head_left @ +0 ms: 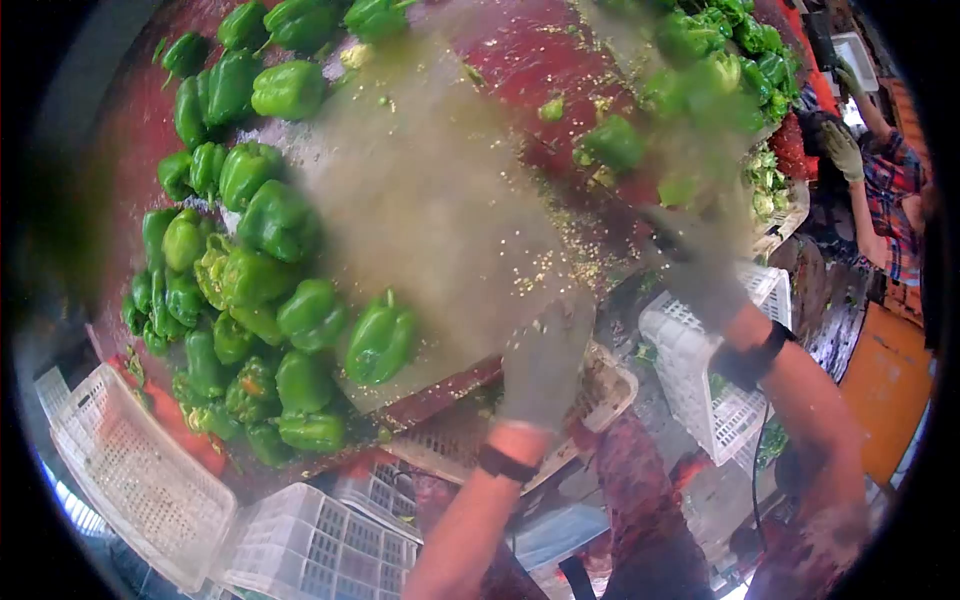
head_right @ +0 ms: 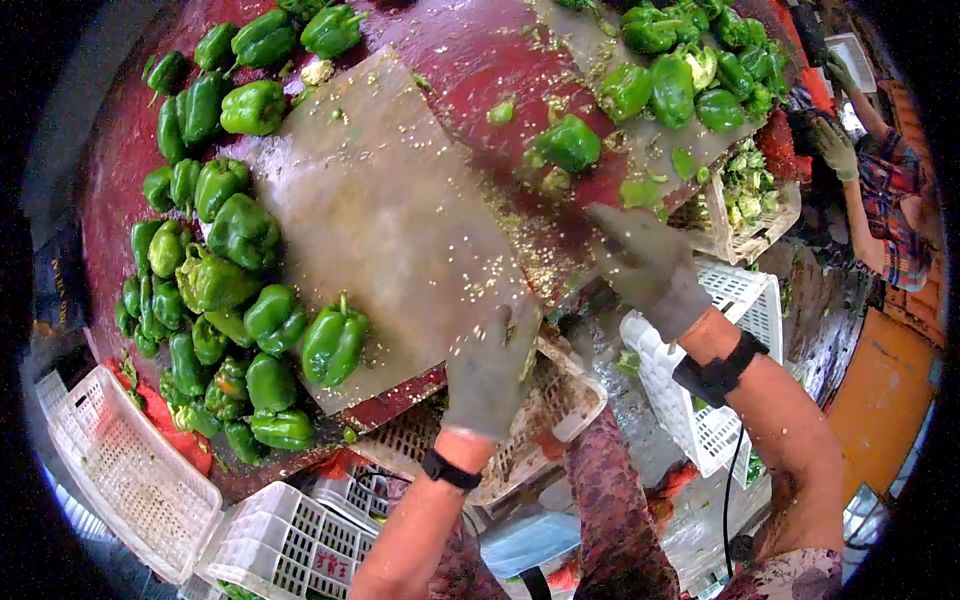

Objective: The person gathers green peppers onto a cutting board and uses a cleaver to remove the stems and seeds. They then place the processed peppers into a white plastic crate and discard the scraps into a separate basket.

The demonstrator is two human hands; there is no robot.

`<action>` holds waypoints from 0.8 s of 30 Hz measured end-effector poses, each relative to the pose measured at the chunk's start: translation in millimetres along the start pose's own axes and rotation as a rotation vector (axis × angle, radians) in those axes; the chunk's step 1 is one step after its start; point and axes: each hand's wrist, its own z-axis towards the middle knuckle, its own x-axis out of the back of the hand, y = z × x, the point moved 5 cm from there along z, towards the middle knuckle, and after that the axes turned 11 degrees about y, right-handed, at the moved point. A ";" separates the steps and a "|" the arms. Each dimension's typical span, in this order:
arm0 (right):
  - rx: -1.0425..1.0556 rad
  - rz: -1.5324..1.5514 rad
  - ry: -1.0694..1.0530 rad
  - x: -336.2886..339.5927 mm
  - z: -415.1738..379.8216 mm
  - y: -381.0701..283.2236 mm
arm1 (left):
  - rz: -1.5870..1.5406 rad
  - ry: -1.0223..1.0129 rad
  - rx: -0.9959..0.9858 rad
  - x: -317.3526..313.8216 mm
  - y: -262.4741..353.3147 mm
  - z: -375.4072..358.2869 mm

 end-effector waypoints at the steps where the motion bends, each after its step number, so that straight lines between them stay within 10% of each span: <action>1: 0.009 0.001 0.012 -0.4 0.9 3.0 | 0.089 -0.011 -0.019 -11.0 4.9 10.0; 10: -0.072 0.060 0.178 6.9 11.2 3.6 | 0.103 -0.314 0.122 -26.9 7.0 38.8; 15: -0.339 -0.023 0.219 12.8 14.4 37.2 | -0.098 0.003 0.306 25.9 -6.4 17.8; 24: 0.313 -0.135 0.278 -9.2 81.6 -14.1 | -0.413 0.465 0.817 120.1 -42.2 -44.9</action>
